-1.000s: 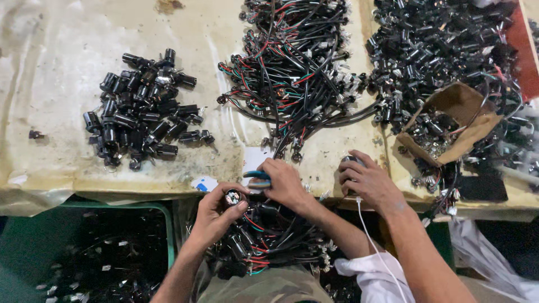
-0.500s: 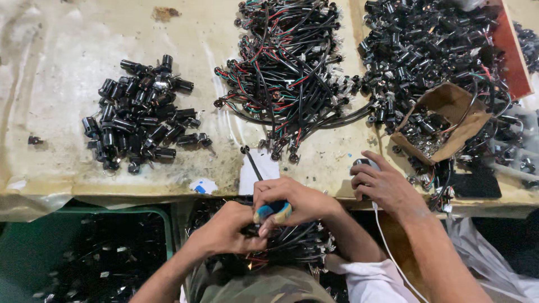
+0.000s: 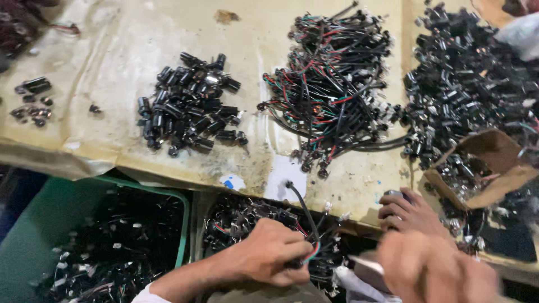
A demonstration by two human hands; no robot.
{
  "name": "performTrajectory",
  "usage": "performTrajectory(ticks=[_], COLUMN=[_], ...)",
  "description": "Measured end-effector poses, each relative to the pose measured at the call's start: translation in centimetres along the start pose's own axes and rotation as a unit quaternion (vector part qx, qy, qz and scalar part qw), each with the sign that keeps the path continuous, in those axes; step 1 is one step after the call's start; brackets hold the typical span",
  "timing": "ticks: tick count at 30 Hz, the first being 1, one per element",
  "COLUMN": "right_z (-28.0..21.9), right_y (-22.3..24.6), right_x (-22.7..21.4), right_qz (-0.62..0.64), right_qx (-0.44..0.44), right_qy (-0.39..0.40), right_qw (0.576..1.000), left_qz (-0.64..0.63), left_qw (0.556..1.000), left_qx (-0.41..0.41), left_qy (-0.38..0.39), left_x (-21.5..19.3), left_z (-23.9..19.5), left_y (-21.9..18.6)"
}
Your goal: The person repeatedly picks small black cylindrical components and wire harnesses from a table, uses pliers to strip or adjust wires, and assembles the parts by hand. Finished assemblies are placed into a green bin below the table. The process is continuous and repetitive throughout the clip.
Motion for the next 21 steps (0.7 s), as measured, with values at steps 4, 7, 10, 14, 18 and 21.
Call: performTrajectory(ticks=[4,7,10,14,18,21], right_z=[0.8,4.0,9.6,11.0,9.3,9.9], right_y=[1.0,4.5,11.7,17.3,18.0,17.8], right_x=[-2.5,-7.7,-8.0,-4.7,-3.7,-4.5], right_qz=[-0.016,0.022,0.743,0.881,0.851,0.827], right_qx=[-0.035,0.016,-0.151,-0.212,-0.15,-0.167], right_qy=[-0.022,-0.087,-0.263,-0.26,-0.316,-0.321], right_qw=[0.999,0.996,0.597,0.334,0.391,0.43], left_qz=[-0.002,0.006,0.021,0.005,-0.057,-0.055], left_qw=[0.998,0.996,0.995,0.998,0.992,0.993], left_qx=[0.002,-0.024,-0.001,-0.02,-0.06,-0.085], left_qy=[-0.068,-0.082,-0.093,-0.066,-0.093,-0.055], left_x=[0.1,0.7,1.4,2.7,3.7,3.9], left_z=[0.2,-0.2,-0.9,-1.6,-1.8,-0.7], left_y=[-0.2,0.3,0.4,0.9,0.8,1.1])
Point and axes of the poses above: each hand's wrist, its own z-axis towards the middle knuckle, its own x-axis out of the palm, y = z × x, the point moved 4 cm from there along z, towards the middle knuckle, and after that the axes turned 1 degree about -x, right-handed, at the moved point
